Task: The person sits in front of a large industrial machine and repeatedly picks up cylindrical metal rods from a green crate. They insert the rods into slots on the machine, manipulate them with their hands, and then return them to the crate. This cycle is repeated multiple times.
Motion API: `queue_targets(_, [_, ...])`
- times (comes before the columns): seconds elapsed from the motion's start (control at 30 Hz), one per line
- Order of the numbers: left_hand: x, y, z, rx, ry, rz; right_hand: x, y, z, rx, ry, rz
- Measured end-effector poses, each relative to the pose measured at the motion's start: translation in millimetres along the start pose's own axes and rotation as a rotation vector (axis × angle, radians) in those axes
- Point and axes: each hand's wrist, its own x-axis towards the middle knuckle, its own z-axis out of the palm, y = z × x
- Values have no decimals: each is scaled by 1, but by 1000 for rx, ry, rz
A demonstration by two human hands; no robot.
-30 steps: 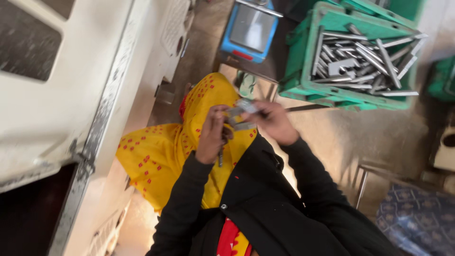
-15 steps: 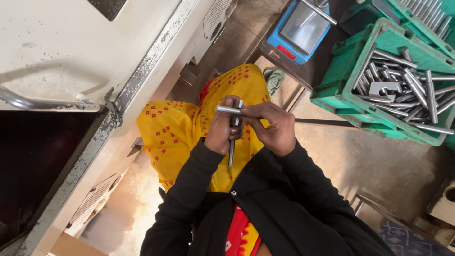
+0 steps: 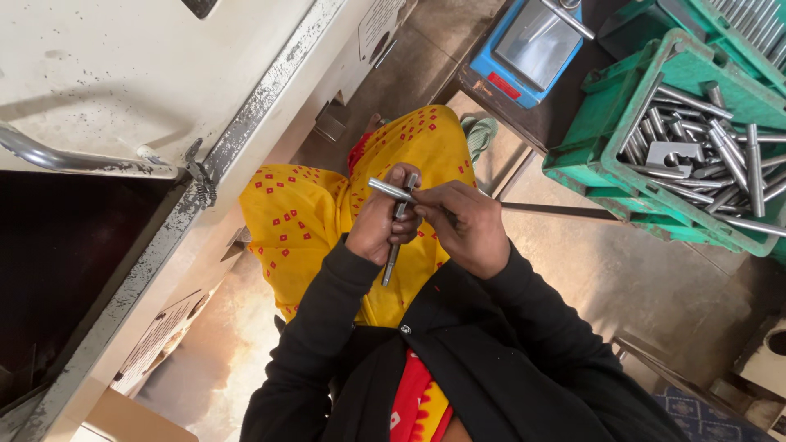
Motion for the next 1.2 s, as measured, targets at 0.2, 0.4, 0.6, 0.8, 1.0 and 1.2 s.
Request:
queue_targets(0.2, [1, 1, -2, 97, 67, 106, 0, 3, 4, 34, -6, 48])
queue_targets(0.4, [7, -4, -8, 517, 33, 448, -2, 19, 7, 126, -133, 131])
queue_targets(0.6, [16, -19, -16, 446, 55, 439, -14, 26, 25, 31, -104, 223])
queue_targets(0.8, [14, -16, -23, 236, 104, 261, -10, 15, 8, -13, 23, 107])
queue_targets(1.0, [8, -7, -18, 56, 126, 120, 3, 2, 0, 58, -63, 29])
queue_targets(1.2, [6, -6, -13, 166, 155, 180, -3, 10, 16, 31, 55, 65])
